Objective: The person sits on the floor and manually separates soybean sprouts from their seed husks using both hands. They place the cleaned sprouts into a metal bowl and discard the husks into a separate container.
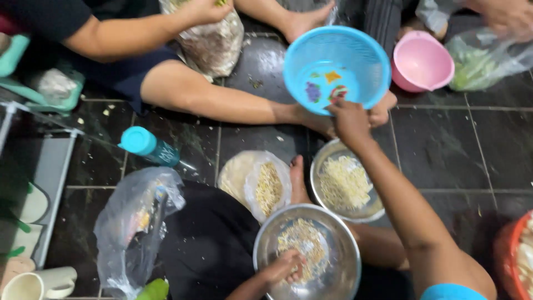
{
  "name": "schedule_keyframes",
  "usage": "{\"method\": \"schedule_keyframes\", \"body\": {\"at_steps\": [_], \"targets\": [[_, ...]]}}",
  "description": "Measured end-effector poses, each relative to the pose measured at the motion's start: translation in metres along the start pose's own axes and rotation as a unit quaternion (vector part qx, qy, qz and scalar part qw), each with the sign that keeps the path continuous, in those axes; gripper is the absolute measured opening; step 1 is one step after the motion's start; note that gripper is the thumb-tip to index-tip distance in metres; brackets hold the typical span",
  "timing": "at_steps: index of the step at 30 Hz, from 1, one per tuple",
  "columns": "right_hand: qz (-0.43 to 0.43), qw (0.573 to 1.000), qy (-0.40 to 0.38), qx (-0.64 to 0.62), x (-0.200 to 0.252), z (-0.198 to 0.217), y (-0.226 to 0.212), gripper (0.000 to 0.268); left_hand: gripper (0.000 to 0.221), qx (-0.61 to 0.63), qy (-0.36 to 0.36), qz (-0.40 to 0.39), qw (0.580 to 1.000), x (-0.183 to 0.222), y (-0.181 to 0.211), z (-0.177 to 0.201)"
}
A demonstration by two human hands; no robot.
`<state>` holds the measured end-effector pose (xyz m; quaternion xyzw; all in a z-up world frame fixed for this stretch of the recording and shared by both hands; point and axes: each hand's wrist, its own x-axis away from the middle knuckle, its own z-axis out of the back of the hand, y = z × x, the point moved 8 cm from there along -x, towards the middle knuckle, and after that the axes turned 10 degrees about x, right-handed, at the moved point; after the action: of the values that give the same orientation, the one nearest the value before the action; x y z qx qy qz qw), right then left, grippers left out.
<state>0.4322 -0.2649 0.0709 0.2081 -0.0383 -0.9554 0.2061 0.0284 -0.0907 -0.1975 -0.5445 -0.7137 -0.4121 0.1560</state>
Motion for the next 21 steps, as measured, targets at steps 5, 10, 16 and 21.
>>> {"method": "schedule_keyframes", "body": {"at_steps": [5, 10, 16, 21], "targets": [[0.002, 0.998, 0.035, 0.045, -0.084, -0.099, -0.05, 0.029, 0.009, 0.095, -0.011, -0.043, 0.994, 0.031, 0.047, -0.028], [-0.045, 0.986, -0.099, -0.127, -0.08, -0.131, -0.086, 0.05, 0.003, 0.132, 0.002, -0.103, 0.986, 0.026, 0.039, -0.028], [-0.034, 0.909, -0.111, -0.401, 0.053, 0.044, -0.135, 0.036, 0.021, 0.188, -0.037, -0.131, 0.973, -0.064, -0.053, 0.012], [-0.19, 0.845, -0.247, -0.434, 0.164, 0.126, -0.124, 0.027, 0.033, 0.224, -0.104, -0.171, 0.954, -0.009, 0.01, -0.014]]}}
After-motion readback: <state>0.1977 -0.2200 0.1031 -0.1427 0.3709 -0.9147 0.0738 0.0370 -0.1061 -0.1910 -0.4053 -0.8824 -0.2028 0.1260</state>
